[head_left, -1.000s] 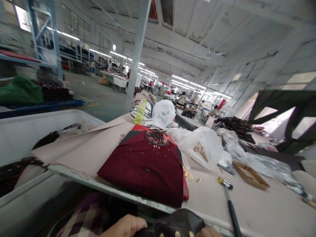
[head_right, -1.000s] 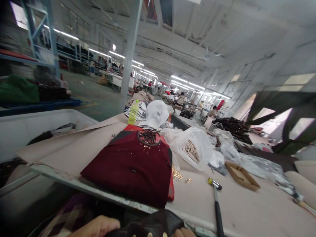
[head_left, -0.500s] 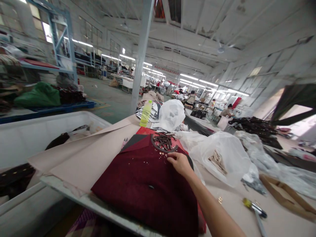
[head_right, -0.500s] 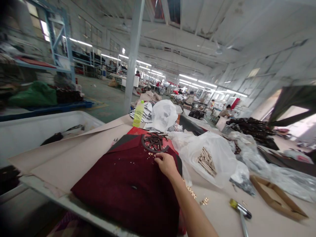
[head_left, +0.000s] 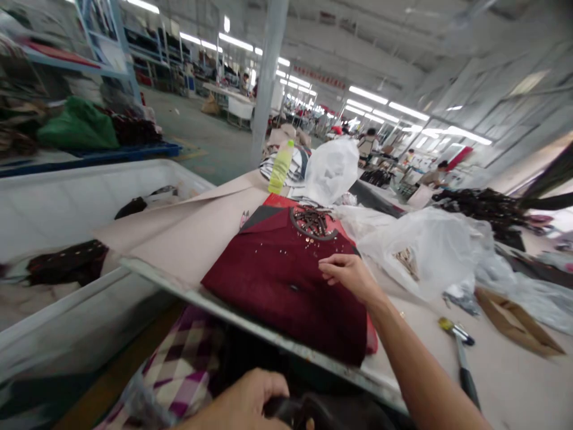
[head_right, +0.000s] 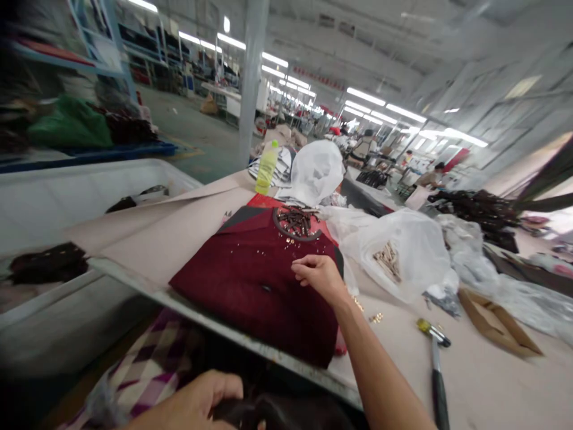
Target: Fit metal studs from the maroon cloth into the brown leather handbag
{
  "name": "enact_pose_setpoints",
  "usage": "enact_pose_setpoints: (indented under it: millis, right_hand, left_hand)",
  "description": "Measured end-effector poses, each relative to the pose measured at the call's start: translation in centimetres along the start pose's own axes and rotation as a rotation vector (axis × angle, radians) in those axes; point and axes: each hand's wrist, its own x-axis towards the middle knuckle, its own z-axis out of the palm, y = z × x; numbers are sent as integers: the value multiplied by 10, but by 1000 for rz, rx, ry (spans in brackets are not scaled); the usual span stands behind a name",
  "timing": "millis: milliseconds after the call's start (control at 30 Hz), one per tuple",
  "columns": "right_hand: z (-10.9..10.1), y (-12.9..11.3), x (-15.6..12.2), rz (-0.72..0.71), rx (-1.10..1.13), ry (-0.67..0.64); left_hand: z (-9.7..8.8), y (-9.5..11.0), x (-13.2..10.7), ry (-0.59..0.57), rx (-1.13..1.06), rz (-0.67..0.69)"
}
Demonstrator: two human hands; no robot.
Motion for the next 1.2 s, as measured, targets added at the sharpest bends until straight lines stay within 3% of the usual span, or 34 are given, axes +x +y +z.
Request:
enact_pose_setpoints:
  millis: [167,300,600,1200]
  right_hand:
    - [18,-16,-127,106,249,-256]
    - [40,-22,-184,138,228,-387]
    - [48,-33,-201,-50,-103,-371]
    - [48,-23,-220,-31,-89,-290]
  left_hand:
    - [8,-13,-3,-49,-73,-5]
    - [15,-10,-8,-25,13,36]
    - [30,-12,-17,31,174,83]
    - [49,-21,-16,50,185,150]
